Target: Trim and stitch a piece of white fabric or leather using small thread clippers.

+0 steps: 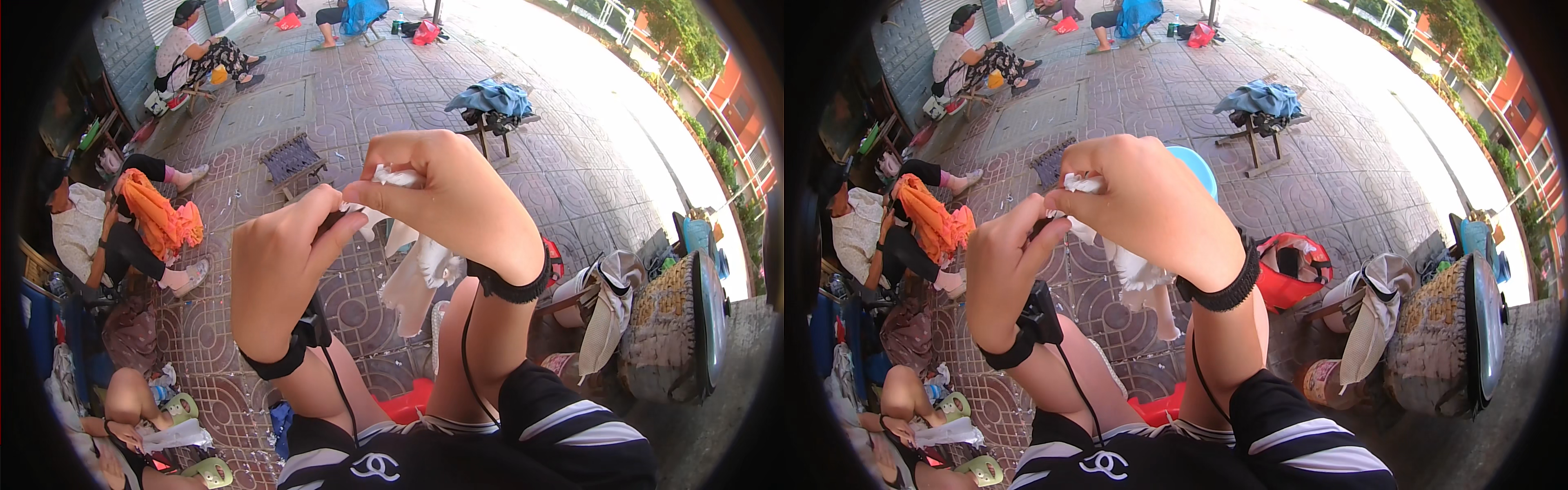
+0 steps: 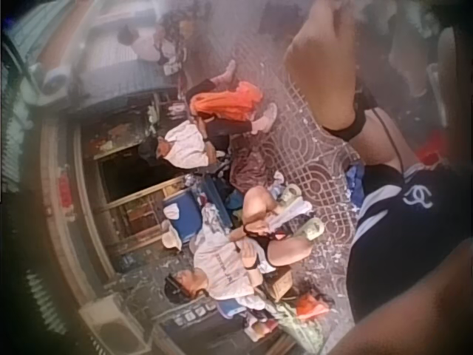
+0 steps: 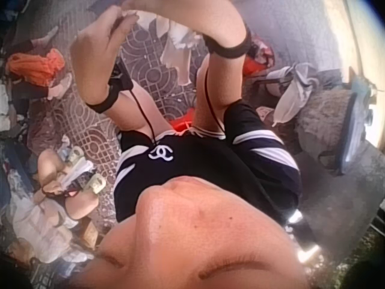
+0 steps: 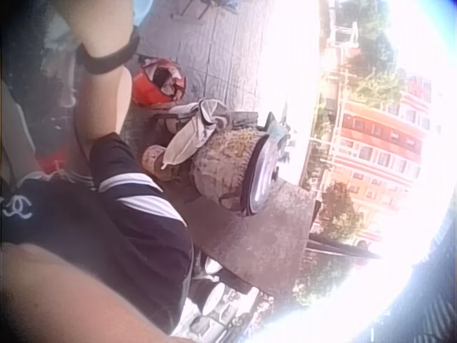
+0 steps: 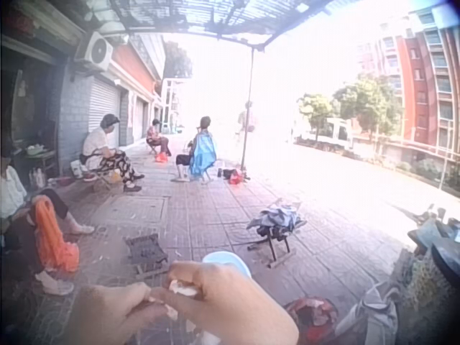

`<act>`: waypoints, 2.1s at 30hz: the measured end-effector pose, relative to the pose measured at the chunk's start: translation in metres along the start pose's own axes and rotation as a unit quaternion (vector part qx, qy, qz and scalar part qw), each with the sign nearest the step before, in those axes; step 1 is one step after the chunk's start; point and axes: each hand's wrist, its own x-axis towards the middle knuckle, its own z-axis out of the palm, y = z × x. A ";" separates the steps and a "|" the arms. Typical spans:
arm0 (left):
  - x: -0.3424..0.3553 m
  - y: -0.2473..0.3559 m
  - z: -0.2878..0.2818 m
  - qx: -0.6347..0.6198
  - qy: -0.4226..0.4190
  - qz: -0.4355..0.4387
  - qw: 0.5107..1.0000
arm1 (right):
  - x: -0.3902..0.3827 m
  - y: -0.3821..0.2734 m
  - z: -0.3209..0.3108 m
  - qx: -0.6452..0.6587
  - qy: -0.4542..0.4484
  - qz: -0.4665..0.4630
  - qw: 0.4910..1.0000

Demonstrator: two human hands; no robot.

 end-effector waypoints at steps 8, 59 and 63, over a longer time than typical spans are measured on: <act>-0.002 -0.007 0.004 -0.101 0.001 0.007 0.995 | 0.002 0.002 -0.008 -0.008 0.024 0.061 0.998; 0.007 0.022 0.016 -0.401 0.166 -0.080 0.897 | 0.004 0.016 -0.003 0.230 0.015 -0.055 0.971; 0.006 0.021 0.016 -0.425 0.196 -0.090 0.879 | 0.002 0.011 -0.003 0.276 0.004 -0.030 0.961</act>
